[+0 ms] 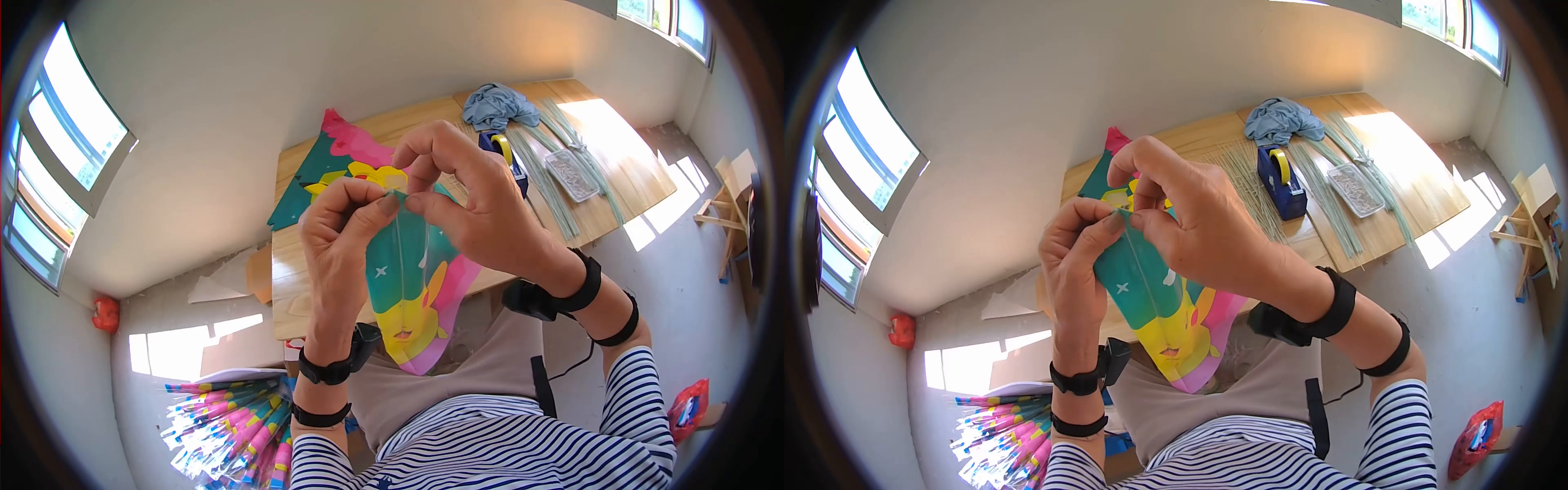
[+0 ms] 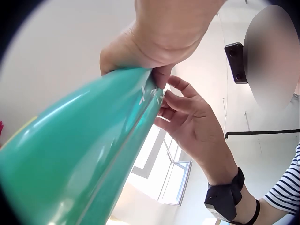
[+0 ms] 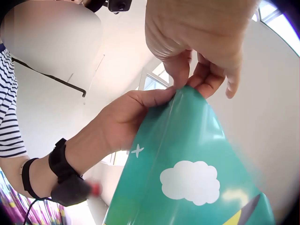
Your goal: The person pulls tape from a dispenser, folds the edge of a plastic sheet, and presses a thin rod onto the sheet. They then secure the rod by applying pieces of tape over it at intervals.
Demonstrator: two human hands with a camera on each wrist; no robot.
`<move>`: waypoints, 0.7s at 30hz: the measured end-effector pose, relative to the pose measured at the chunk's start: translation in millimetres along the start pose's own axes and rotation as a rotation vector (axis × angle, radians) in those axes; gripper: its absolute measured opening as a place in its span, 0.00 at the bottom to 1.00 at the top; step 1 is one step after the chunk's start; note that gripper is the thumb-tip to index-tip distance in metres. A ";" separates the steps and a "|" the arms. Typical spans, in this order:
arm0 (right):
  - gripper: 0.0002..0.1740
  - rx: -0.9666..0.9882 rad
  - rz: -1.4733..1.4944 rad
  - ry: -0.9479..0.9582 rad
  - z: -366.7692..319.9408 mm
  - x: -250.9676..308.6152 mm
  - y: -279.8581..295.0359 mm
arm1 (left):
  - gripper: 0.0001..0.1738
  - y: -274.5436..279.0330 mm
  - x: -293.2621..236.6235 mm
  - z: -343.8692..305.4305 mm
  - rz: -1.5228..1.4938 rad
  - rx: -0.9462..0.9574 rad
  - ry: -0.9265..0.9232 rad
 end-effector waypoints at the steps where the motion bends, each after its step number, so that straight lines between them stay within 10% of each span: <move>1: 0.19 -0.019 -0.098 0.085 -0.5 7.5 1.0 | 0.03 0.1 0.3 0.4 0.000 -0.003 -0.004; 5: 0.18 -0.086 -0.435 0.384 -7.9 24.0 -1.0 | 0.03 -0.6 -0.1 -0.7 0.007 0.003 -0.019; 21: 0.10 0.057 -0.483 0.337 -4.2 14.9 -5.2 | 0.05 -5.1 -9.4 -6.6 0.084 0.037 -0.094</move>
Point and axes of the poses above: each hand's wrist, its own z-axis towards the middle knuckle, its own y-axis out of the back of the hand, x = y × z, the point moved 7 cm from there along z, towards the middle knuckle, and after that the axes turned 1 degree about x, right-handed, at the moved point
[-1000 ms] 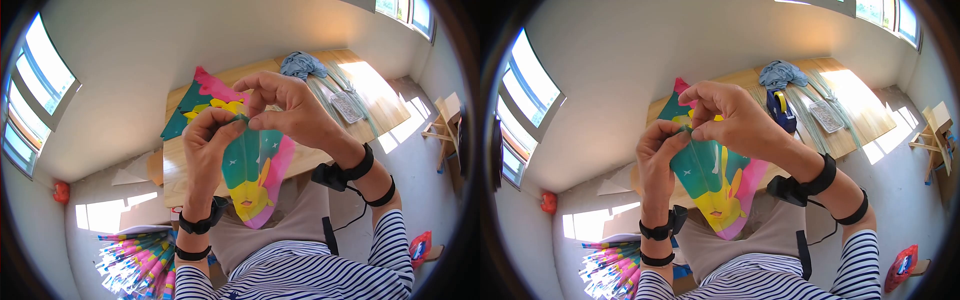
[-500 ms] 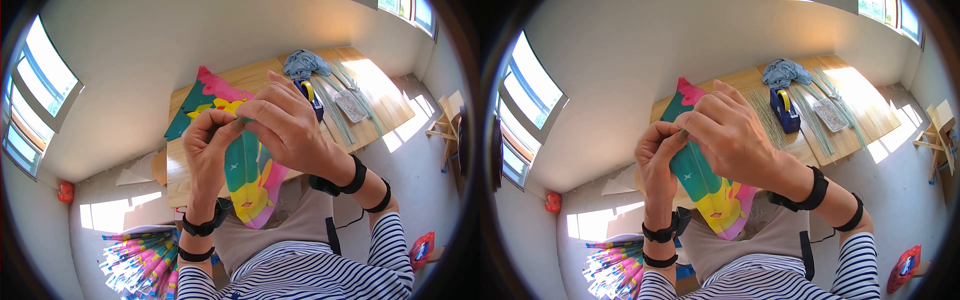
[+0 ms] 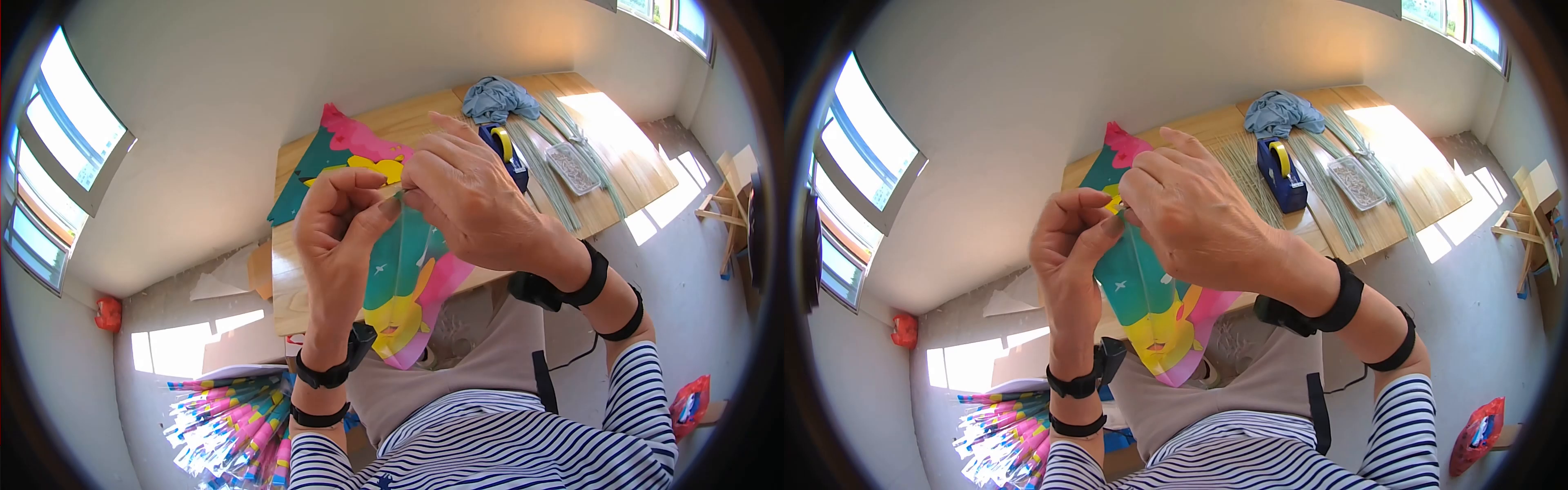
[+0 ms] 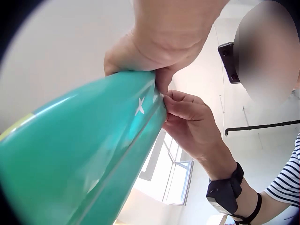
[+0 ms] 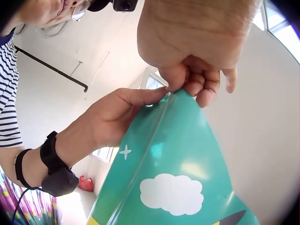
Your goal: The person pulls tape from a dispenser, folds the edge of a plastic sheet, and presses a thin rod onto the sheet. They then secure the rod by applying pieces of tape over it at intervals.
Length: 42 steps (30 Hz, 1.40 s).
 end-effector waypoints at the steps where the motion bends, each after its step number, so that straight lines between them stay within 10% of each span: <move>1: 0.10 0.010 -0.004 0.004 0.4 0.8 -0.2 | 0.05 0.6 -1.9 0.4 -0.005 0.010 -0.022; 28: 0.06 0.040 0.379 -0.266 10.6 -11.7 -16.2 | 0.07 26.0 -5.1 8.9 0.315 -0.064 -0.125; 37: 0.04 0.162 0.387 -0.259 13.3 -5.8 -24.6 | 0.14 37.6 7.7 10.3 -0.283 0.145 0.184; 42: 0.05 0.157 0.378 -0.247 12.2 -6.4 -27.3 | 0.09 35.5 4.5 1.3 -0.018 0.133 0.119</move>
Point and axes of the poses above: each hand's wrist, its own z-axis towards the middle knuckle, its own y-axis out of the back of the hand, x = y × z, the point moved 7 cm from there along z, towards the middle knuckle, and after that the axes turned 1 degree about x, right-handed, at the moved point
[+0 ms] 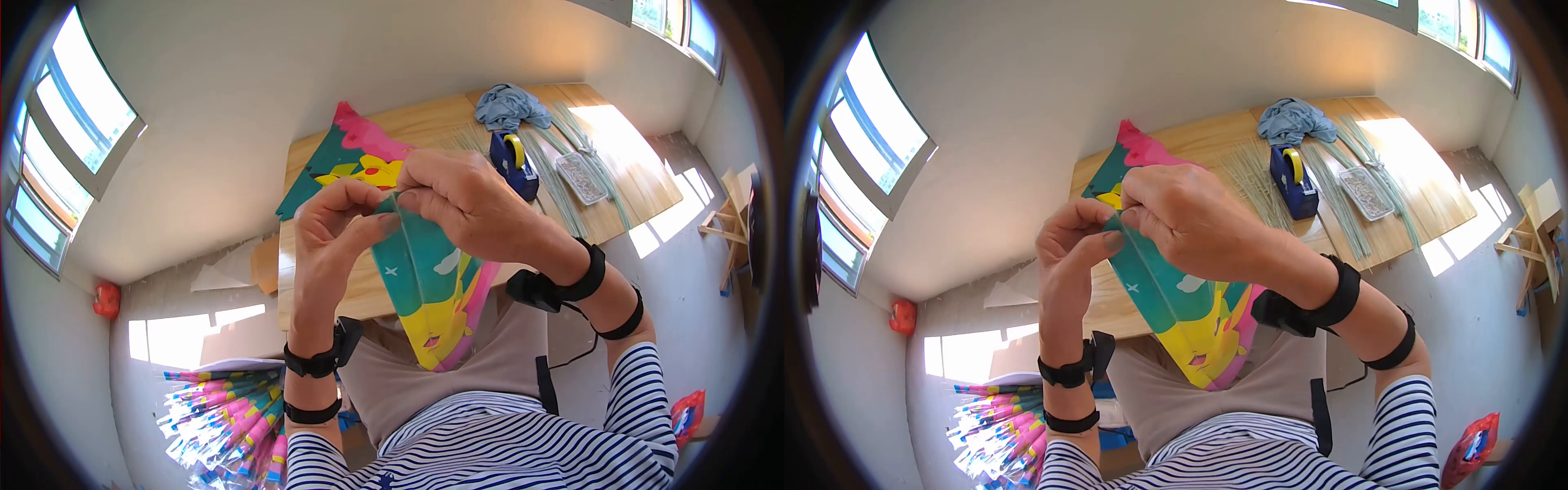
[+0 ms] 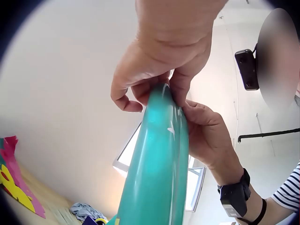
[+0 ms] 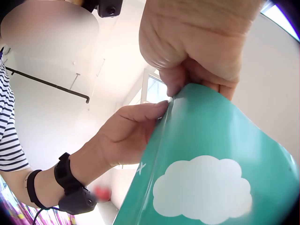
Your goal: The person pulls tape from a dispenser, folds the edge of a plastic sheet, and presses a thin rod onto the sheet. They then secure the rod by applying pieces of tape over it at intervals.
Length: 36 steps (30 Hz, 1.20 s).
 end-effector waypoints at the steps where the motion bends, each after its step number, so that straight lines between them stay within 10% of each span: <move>1: 0.05 -0.001 -0.003 0.006 0.2 0.7 -1.4 | 0.08 -2.0 0.8 -0.9 0.041 -0.009 -0.009; 8: 0.04 0.010 0.033 -0.036 0.2 1.3 -2.8 | 0.07 3.6 9.1 -0.6 -0.009 0.022 0.065; 17: 0.05 -0.003 0.017 -0.012 0.3 3.2 -4.0 | 0.11 -1.8 -26.1 -6.6 0.404 -0.175 -0.476; 36: 0.03 0.006 -0.061 0.059 -3.3 4.8 -5.8 | 0.09 -0.2 -1.7 -3.5 0.075 -0.104 -0.151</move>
Point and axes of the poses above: each hand's wrist, its own z-axis towards the middle knuckle, its own y-axis out of the back of the hand, x = y × z, the point moved 7 cm from there along z, towards the middle knuckle, and after that the axes turned 1 degree about x, right-handed, at the moved point
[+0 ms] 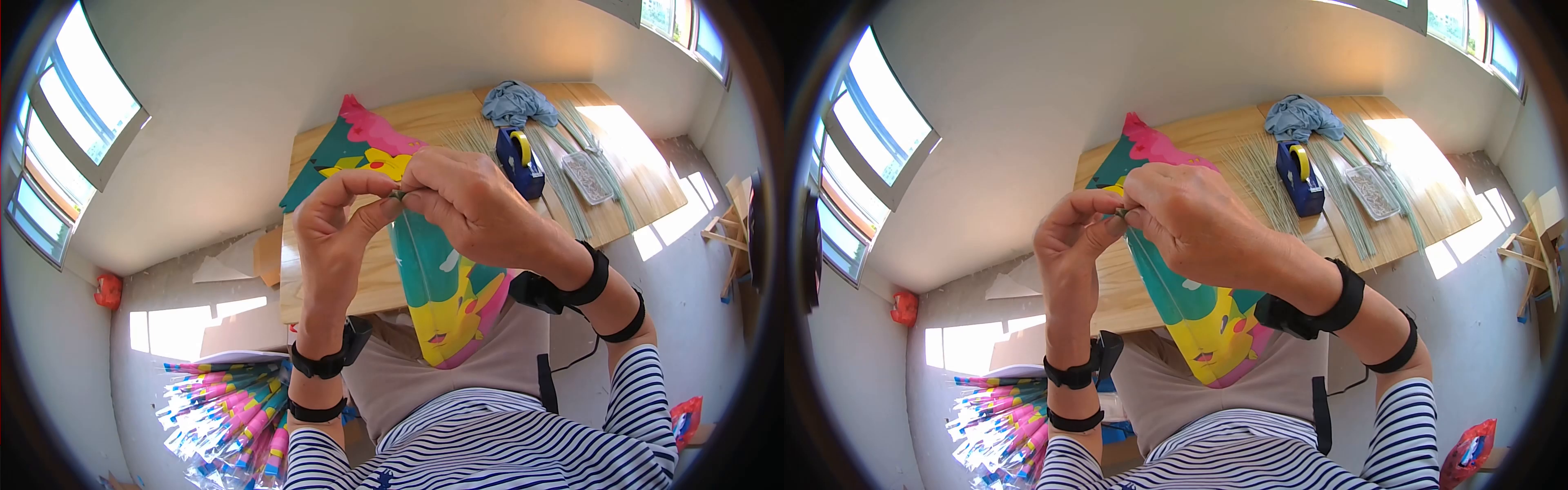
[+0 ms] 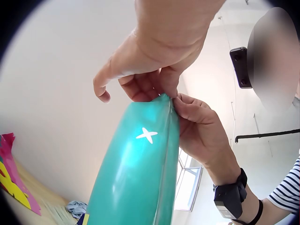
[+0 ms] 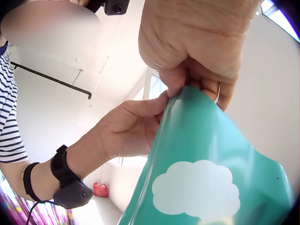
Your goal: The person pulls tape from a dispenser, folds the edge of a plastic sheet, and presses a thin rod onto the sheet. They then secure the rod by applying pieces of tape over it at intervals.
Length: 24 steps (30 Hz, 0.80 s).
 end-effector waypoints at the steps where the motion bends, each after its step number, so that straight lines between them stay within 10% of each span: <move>1: 0.04 -0.002 -0.001 0.007 -0.2 -0.3 -0.4 | 0.09 -0.3 0.8 -0.1 -0.024 -0.004 0.023; 24: 0.06 -0.007 0.028 0.026 -2.9 1.8 -0.5 | 0.08 7.5 13.5 -1.1 -0.132 0.076 0.095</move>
Point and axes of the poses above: each hand's wrist, its own z-axis towards the middle knuckle, its own y-axis out of the back of the hand, x = y × z, the point moved 7 cm from there along z, towards the middle knuckle, and after that the axes turned 1 degree about x, right-handed, at the moved point
